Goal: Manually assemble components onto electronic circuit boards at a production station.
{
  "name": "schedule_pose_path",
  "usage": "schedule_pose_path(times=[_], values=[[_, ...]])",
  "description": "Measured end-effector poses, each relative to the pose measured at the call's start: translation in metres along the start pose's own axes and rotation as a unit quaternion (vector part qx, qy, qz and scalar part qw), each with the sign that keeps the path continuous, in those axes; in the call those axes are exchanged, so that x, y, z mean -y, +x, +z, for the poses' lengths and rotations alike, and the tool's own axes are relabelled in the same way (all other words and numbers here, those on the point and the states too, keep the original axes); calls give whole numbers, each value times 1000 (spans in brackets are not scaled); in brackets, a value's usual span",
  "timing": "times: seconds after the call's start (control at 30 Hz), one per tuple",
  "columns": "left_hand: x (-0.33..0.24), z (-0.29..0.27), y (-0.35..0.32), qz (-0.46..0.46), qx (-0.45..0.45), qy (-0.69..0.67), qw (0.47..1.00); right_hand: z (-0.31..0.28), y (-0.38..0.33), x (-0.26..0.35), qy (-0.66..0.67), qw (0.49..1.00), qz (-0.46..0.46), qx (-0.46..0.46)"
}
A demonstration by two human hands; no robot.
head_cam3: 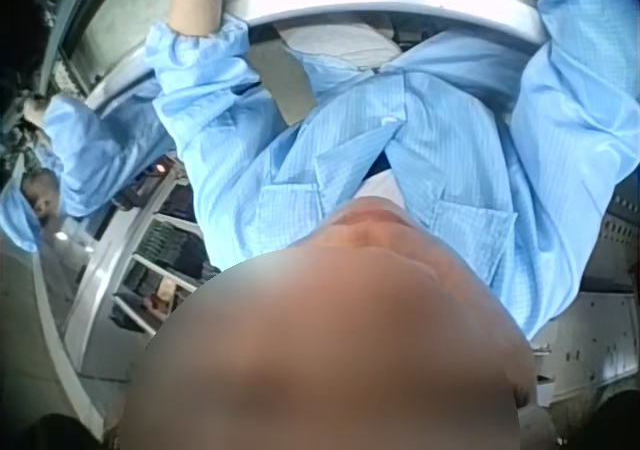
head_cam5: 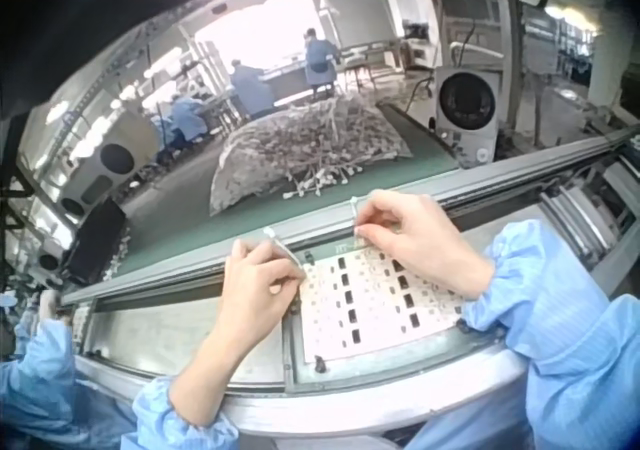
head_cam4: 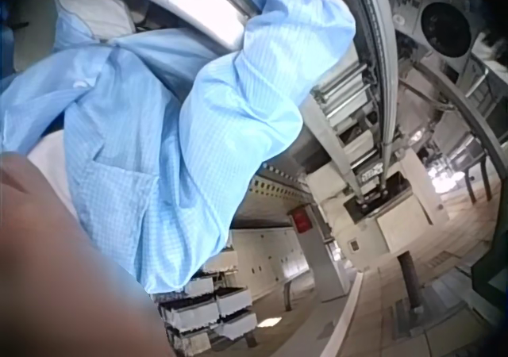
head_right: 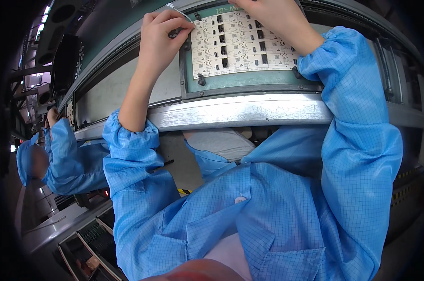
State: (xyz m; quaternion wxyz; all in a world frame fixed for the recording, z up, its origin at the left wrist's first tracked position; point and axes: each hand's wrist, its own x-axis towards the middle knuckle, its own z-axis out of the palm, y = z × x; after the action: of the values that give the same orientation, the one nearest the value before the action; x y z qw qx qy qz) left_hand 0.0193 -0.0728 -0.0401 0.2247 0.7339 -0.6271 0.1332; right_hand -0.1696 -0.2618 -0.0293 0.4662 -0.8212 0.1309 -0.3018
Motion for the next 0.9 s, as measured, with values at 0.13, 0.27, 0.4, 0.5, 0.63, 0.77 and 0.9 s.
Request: schedule_pose_path(times=[0.13,0.27,0.4,0.5,0.63,0.77,0.9], values=[[-8,-8,-2,-22,23,-12,999,-2,-1,3,-28,1000,-7,-3],[-10,-13,0,-24,59,18,998,-4,0,12,2,999,5,-37],[24,-19,43,-37,151,-27,987,-2,1,7,13,999,-1,-39],[45,22,95,-113,-32,-44,992,0,-1,-6,-67,997,-22,-17],[41,48,128,-175,-8,-19,984,6,1,-29,-122,985,-121,19],[55,66,131,-200,-6,80,977,5,-4,-13,-253,948,-191,-23],[71,72,132,-167,-70,48,982,14,-8,-24,-241,963,-116,39]])
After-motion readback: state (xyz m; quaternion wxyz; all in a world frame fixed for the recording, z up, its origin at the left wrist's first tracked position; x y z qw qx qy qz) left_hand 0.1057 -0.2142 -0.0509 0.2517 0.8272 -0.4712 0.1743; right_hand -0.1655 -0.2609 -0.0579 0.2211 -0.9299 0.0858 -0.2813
